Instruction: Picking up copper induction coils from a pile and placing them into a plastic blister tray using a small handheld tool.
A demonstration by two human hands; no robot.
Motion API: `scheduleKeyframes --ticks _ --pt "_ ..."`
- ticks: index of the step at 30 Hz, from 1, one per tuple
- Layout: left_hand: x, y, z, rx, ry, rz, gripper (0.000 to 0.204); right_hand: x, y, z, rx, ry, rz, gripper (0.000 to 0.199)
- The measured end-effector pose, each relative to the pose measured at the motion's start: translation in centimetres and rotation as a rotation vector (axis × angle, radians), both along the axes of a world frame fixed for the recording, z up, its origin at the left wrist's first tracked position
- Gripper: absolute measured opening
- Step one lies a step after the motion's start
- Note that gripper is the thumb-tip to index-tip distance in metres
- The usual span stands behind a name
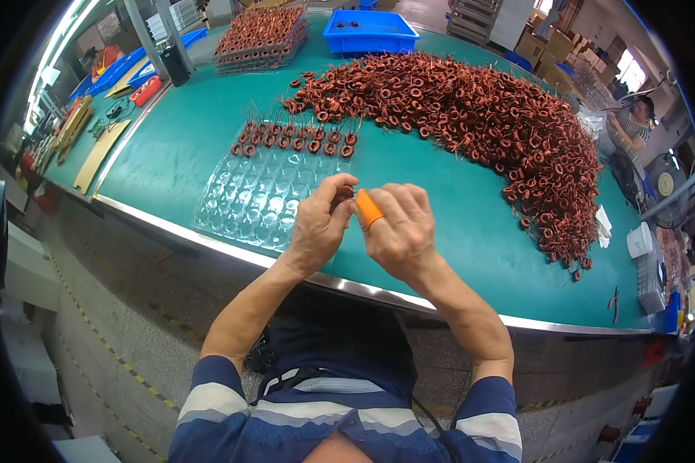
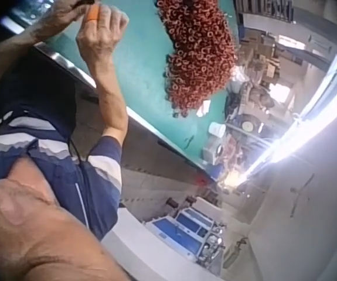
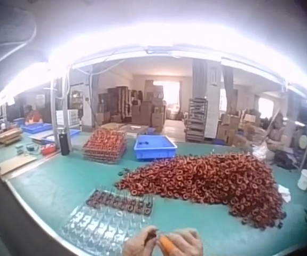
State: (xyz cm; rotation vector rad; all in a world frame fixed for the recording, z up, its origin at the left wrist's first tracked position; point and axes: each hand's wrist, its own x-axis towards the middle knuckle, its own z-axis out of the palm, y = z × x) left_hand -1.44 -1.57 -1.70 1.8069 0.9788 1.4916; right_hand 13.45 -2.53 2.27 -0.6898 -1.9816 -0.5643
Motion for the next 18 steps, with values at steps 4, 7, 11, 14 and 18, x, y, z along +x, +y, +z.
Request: scheduleKeyframes --ticks 4,7,11,14,18 --pt "-1.1 -0.1 0.3 -0.316 -0.245 -0.31 0.018 1.2 0.0 -0.4 -0.37 0.194 0.015 0.013" --pt "-1.4 -0.4 0.8 -0.383 -0.387 -0.466 0.018 1.1 -0.2 0.3 -0.836 0.479 0.12 0.011" --pt "-1.5 -0.1 1.0 -0.464 -0.383 -0.497 0.013 1.3 0.8 -1.1 -0.747 0.478 0.139 0.012" --pt "-1.8 0.0 1.7 -0.473 -0.23 -0.372 0.012 0.9 0.6 -1.5 -0.685 0.431 0.12 0.014" --pt "-0.6 0.2 1.2 -0.381 -0.269 -0.288 0.01 1.2 1.5 -2.2 -0.946 0.655 0.234 0.016"
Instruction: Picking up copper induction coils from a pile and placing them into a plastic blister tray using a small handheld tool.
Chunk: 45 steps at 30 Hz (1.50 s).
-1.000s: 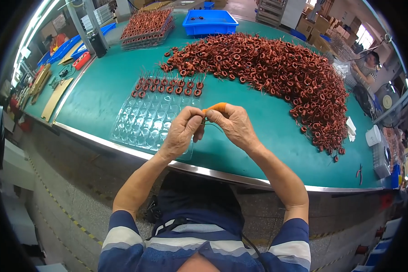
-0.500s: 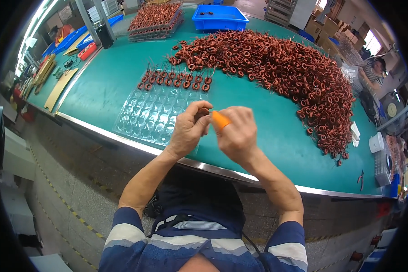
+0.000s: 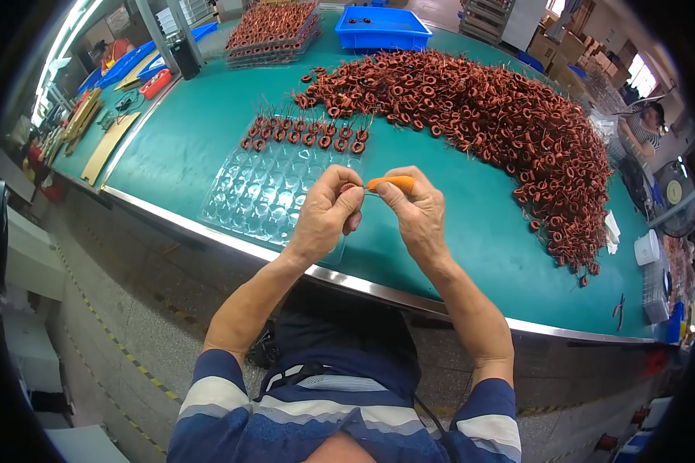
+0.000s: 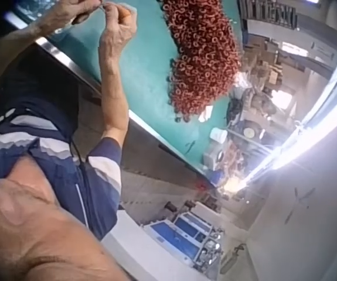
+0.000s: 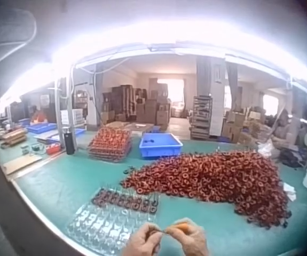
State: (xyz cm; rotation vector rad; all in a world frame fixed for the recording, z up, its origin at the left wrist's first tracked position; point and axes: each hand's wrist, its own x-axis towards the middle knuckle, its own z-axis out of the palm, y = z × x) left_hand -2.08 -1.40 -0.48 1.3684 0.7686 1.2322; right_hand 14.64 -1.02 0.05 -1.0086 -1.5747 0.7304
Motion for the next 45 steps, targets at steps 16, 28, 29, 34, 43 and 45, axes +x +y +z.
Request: scheduleKeyframes --ticks 16,28,29,34,43,45 --pt "0.0 0.3 0.0 0.027 0.057 -0.105 0.019 0.3 0.3 -1.8 -0.272 0.225 0.218 0.032" --pt "-0.6 0.1 -0.4 0.068 0.223 -0.026 0.02 1.3 0.2 -0.6 -0.325 0.154 0.12 0.032" --pt "-0.8 0.2 -0.8 0.066 0.225 -0.026 0.02 0.8 0.1 -0.4 -0.231 0.124 0.039 0.032" --pt "-1.2 0.4 -1.3 -0.198 0.059 -0.238 0.029 1.3 0.3 -0.9 -0.375 0.199 0.205 0.031" --pt "-1.2 0.0 -1.0 -0.008 0.189 -0.224 0.031 1.1 0.5 -1.1 -0.65 0.514 0.383 0.032" --pt "-1.0 -0.2 -1.5 -0.008 0.137 -0.202 0.031 0.5 0.1 -0.7 -0.519 0.364 0.299 0.04"
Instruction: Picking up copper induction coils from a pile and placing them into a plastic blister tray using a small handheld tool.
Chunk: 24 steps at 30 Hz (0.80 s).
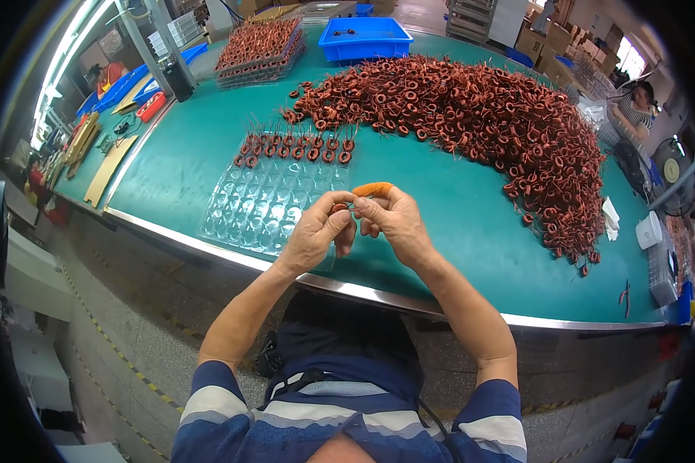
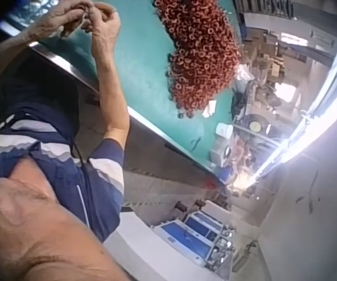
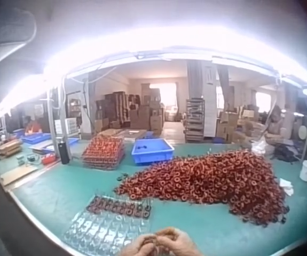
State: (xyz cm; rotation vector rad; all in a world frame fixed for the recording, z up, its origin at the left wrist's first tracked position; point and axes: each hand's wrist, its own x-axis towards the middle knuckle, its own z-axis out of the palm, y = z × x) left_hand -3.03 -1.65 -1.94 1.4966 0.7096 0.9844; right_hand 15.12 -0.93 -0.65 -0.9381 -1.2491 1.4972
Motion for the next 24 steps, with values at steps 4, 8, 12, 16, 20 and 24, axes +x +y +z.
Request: scheduleKeyframes --ticks 4,8,12,16,20,24 --pt "0.5 -0.4 -0.1 -0.037 -0.104 0.027 0.031 0.1 0.0 -0.1 0.089 -0.051 -0.085 0.046" --pt "1.0 -0.6 -0.4 -0.037 -0.149 0.052 0.028 0.4 0.2 -0.2 0.045 -0.058 -0.077 0.046" --pt "1.3 -0.7 -0.3 -0.008 -0.205 0.098 0.028 0.4 0.1 -0.5 0.011 0.056 -0.079 0.036" --pt "1.6 -0.9 0.6 -0.046 -0.13 0.098 0.023 0.5 -0.2 -0.3 0.204 -0.048 -0.094 0.026" --pt "1.8 -1.1 0.4 0.031 -0.029 0.172 0.02 -0.4 -1.5 0.1 0.567 -0.467 -0.337 0.023" --pt "2.3 -1.9 0.3 0.108 -0.112 0.239 0.017 0.0 -0.6 0.0 0.19 -0.075 -0.183 0.022"
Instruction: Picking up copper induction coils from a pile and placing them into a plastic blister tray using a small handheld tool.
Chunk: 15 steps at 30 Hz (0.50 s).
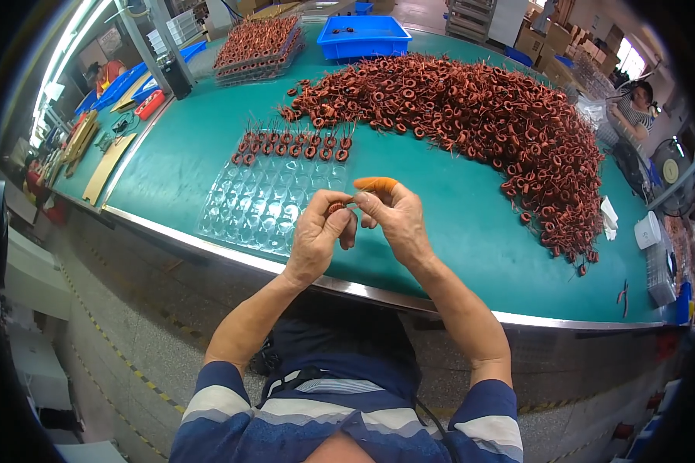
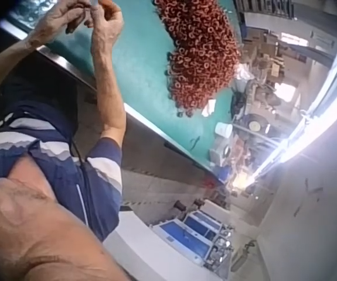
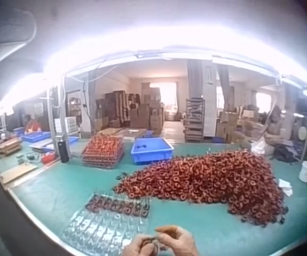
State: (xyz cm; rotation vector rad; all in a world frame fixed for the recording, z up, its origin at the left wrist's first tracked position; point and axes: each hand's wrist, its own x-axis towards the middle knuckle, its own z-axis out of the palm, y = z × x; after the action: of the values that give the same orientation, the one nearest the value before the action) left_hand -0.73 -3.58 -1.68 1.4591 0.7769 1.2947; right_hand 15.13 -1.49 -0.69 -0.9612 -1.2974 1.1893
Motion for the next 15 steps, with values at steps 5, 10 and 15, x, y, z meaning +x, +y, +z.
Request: scheduleKeyframes --ticks 5,10,15 --pt "-0.4 0.3 0.9 -0.101 0.159 -0.029 0.017 0.1 -0.1 -0.6 0.063 0.072 -0.015 0.021" --pt "-0.8 0.6 0.2 -0.138 0.083 -0.061 0.018 -0.3 -0.1 -0.4 0.192 -0.034 -0.022 0.025" --pt "-1.3 1.2 -0.9 -0.192 -0.125 -0.01 0.018 0.7 0.5 -0.6 0.029 -0.095 -0.108 0.038"
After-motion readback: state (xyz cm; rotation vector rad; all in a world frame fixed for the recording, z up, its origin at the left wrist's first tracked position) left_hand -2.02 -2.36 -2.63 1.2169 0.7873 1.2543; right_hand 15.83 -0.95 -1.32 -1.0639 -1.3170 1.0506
